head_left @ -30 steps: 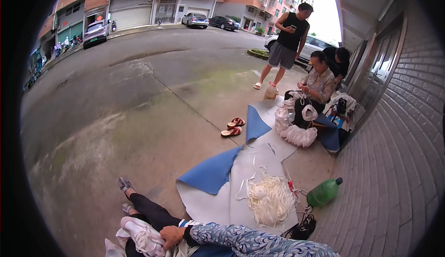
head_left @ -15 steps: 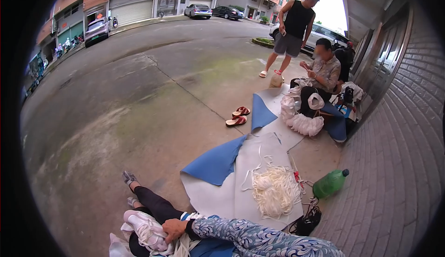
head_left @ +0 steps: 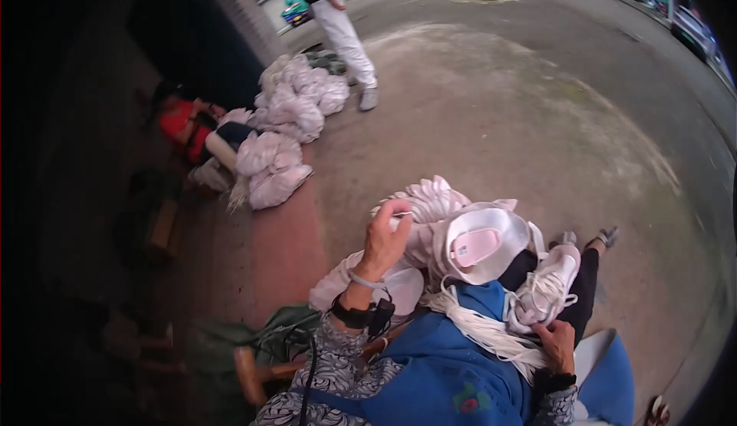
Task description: The recorder is sitting outdoors and lacing a pair of white sneakers.
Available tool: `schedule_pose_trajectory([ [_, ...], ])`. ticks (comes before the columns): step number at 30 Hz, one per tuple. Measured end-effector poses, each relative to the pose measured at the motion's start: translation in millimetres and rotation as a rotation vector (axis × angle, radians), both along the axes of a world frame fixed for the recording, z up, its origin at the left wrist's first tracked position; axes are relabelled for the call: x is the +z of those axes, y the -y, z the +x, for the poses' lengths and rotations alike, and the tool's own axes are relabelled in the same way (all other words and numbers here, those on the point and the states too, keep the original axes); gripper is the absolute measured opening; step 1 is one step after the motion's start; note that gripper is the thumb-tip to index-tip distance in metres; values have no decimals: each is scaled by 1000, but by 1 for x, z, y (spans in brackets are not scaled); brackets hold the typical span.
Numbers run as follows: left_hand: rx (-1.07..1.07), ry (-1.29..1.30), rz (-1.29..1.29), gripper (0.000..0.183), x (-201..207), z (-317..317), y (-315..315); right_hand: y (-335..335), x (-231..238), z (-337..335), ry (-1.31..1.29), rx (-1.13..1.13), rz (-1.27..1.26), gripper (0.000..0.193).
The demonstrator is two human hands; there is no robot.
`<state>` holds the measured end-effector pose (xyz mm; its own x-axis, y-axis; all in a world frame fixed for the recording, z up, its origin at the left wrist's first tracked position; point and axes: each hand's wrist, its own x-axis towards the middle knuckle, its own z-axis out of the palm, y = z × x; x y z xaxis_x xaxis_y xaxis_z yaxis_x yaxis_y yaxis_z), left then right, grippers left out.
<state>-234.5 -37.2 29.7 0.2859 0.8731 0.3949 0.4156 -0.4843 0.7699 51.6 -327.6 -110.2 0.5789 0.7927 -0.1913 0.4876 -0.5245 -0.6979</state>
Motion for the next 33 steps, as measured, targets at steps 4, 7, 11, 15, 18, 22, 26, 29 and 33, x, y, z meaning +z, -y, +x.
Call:
schedule_pose_trajectory([
  [4,-37,109,173,19,42,-21,24,-6,7,9,-9,73,-17,41],
  [7,117,249,80,18,63,-26,33,-1,18,16,-108,236,43,40],
  [11,-53,274,-14,16,61,2,49,-1,17,21,-184,202,-66,37],
  [15,-527,210,18,17,49,21,59,-3,6,15,-400,64,4,33],
  [18,-523,382,-92,15,51,22,68,-4,7,14,-412,8,-73,32],
  [22,-519,456,-253,19,66,21,83,-4,9,18,-399,52,-85,34],
  [26,-851,374,-338,27,73,-11,90,-2,3,29,-422,67,-143,35],
  [29,-1142,526,-512,33,87,-32,92,-1,-2,33,-386,77,-161,34],
  [33,-1094,743,-487,31,111,-16,88,-1,6,29,-357,118,-182,34],
])
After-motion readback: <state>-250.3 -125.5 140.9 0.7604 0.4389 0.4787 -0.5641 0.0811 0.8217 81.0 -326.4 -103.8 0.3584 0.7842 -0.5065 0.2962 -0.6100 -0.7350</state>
